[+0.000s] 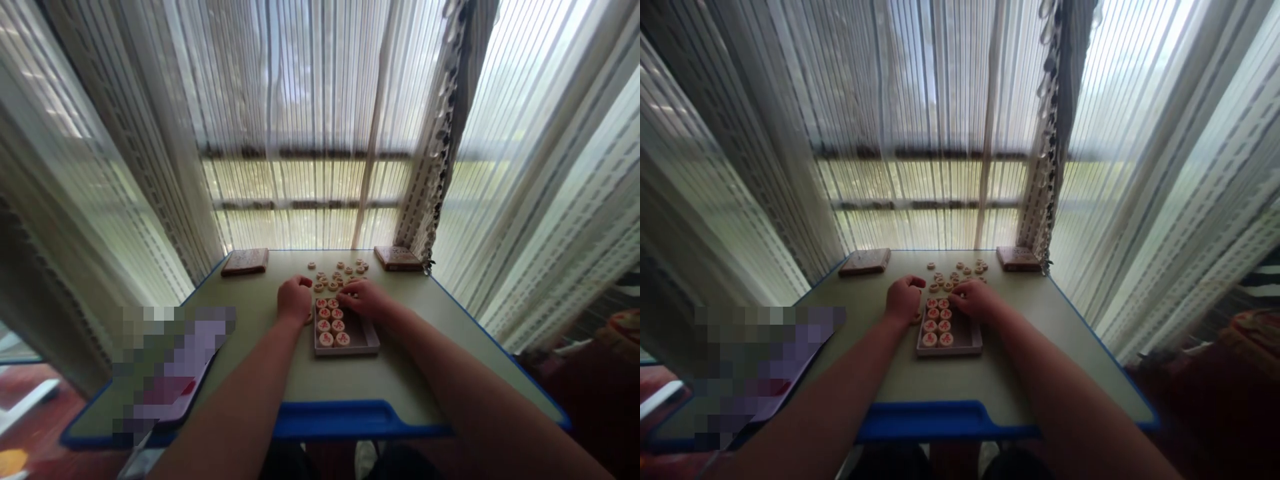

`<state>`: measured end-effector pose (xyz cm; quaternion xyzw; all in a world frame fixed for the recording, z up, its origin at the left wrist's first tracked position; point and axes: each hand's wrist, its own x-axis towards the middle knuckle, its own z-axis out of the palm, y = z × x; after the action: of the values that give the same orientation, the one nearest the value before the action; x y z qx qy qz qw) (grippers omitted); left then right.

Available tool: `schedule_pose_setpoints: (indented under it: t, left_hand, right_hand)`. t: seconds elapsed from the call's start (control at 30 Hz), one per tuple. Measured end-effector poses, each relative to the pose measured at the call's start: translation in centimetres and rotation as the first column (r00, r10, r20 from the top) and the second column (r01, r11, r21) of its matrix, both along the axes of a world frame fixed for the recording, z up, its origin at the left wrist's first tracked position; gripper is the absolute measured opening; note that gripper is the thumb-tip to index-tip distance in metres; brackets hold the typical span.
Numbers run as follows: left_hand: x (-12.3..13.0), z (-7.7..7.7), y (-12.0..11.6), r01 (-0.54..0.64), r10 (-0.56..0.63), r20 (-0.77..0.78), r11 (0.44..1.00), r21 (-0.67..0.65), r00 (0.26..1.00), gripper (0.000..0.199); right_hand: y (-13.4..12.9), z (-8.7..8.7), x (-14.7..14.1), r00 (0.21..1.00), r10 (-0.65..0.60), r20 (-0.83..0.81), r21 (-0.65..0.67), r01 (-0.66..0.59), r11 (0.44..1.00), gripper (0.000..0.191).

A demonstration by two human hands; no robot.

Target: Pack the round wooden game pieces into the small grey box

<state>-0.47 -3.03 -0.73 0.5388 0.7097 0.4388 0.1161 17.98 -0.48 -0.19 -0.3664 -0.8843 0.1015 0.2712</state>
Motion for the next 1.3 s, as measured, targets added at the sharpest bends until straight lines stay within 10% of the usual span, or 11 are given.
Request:
schedule_pose_setpoints:
  t: [0.5, 0.93, 1.3]
  left_hand:
    - [-0.2, -0.9, 0.9, 0.173, -0.171, 0.032, 0.980, -0.094, 0.985, 0.042]
    - [0.1, -0.9, 1.1, 0.234, -0.245, -0.152, 0.968, -0.087, 0.958, 0.036]
    - [-0.2, 0.5, 0.8, 0.095, -0.090, 0.268, 0.995, -0.006, 0.959, 0.037]
  right_hand:
    - [1.1, 0.0, 0.6, 0.989, -0.140, 0.056, 0.124, 0.132, 0.984, 0.038]
    - [1.3, 0.2, 0.8, 0.997, -0.022, 0.070, 0.055, 0.018, 0.998, 0.033]
    - [1.1, 0.3, 0.9, 0.996, -0.046, 0.077, 0.085, 0.039, 0.996, 0.022]
